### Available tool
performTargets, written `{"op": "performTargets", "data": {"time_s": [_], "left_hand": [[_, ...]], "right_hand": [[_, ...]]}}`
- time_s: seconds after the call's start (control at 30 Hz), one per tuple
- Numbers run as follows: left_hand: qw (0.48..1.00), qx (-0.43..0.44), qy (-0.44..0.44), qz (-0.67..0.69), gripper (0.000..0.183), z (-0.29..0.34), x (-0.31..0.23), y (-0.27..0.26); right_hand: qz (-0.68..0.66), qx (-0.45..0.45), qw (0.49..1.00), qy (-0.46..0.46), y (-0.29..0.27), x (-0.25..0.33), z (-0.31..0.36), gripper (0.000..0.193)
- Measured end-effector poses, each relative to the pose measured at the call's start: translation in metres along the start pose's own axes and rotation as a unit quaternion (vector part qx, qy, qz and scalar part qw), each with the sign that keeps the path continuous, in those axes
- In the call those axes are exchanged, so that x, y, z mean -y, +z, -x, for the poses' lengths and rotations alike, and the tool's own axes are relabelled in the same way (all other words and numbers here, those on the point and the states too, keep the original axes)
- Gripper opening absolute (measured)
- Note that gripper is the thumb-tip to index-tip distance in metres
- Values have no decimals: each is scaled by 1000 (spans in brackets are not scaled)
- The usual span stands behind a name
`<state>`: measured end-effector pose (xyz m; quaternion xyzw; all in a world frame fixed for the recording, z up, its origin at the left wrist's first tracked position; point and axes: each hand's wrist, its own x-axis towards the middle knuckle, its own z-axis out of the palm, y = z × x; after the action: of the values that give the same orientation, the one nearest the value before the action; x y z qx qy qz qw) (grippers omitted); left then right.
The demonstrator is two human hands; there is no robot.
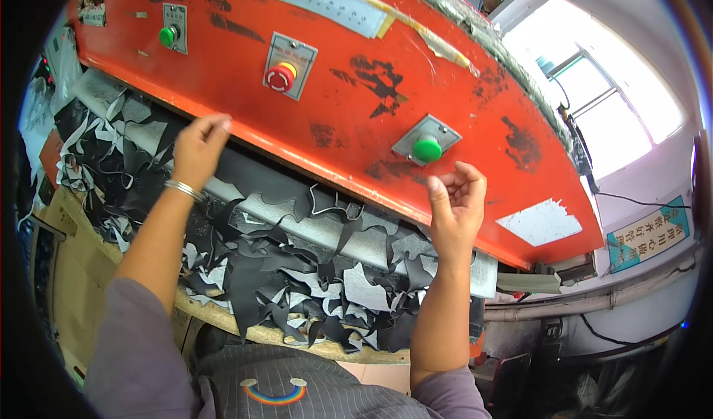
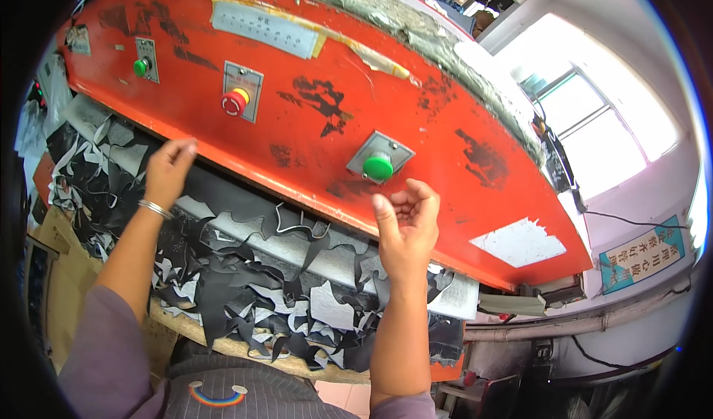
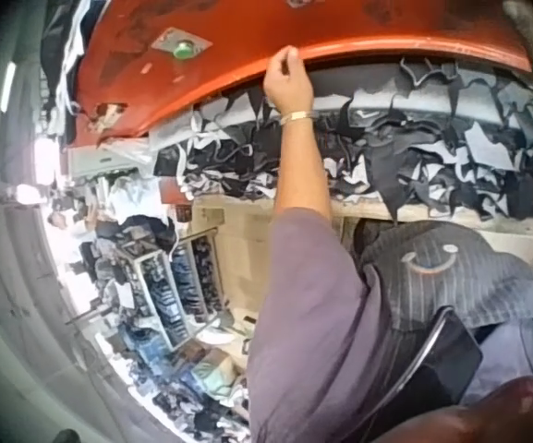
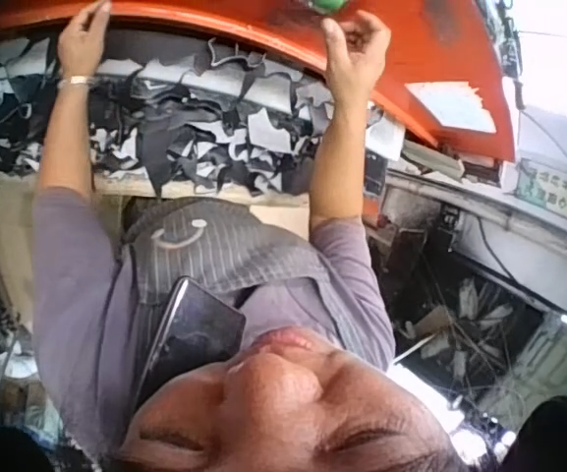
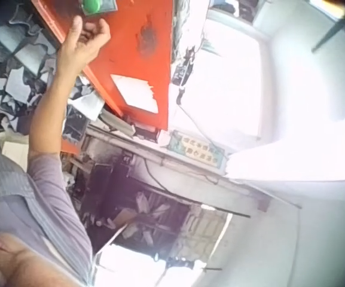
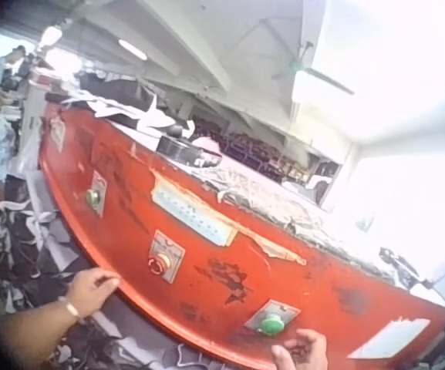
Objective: Cutting shoe components from a sheet of material using a hydraulic die-cutting press machine.
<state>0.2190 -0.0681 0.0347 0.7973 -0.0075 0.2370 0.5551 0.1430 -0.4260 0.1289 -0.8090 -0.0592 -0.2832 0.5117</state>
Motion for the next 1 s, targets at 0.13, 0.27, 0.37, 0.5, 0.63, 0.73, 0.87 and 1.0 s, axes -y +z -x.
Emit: {"op": "performTargets", "data": {"time_s": [0.13,0.27,0.37,0.5,0.63,0.73,0.87,1.0], "left_hand": [[984,-144,96,39,29,-33,-20,-45],[927,-288,232,-60,38,-44,-19,-76],[973,-77,133,-173,43,-60,-13,-106],[996,-18,56,-73,44,-33,-18,-109],[995,54,62,-51,36,66,-22,-53],[966,241,87,-37,22,141,-45,-23],[889,438,132,25,32,195,-83,40],[864,461,195,-57,50,239,-80,107]], "right_hand": [[-31,-31,999,10,8,7,10,26],[-50,-65,996,37,17,0,41,19],[-40,-79,995,49,21,16,46,20],[27,-69,990,119,5,37,42,22],[106,115,977,142,-13,27,94,24],[211,373,882,196,-20,43,157,37],[279,383,873,115,-31,34,251,64],[321,294,900,32,-19,34,280,61]]}}
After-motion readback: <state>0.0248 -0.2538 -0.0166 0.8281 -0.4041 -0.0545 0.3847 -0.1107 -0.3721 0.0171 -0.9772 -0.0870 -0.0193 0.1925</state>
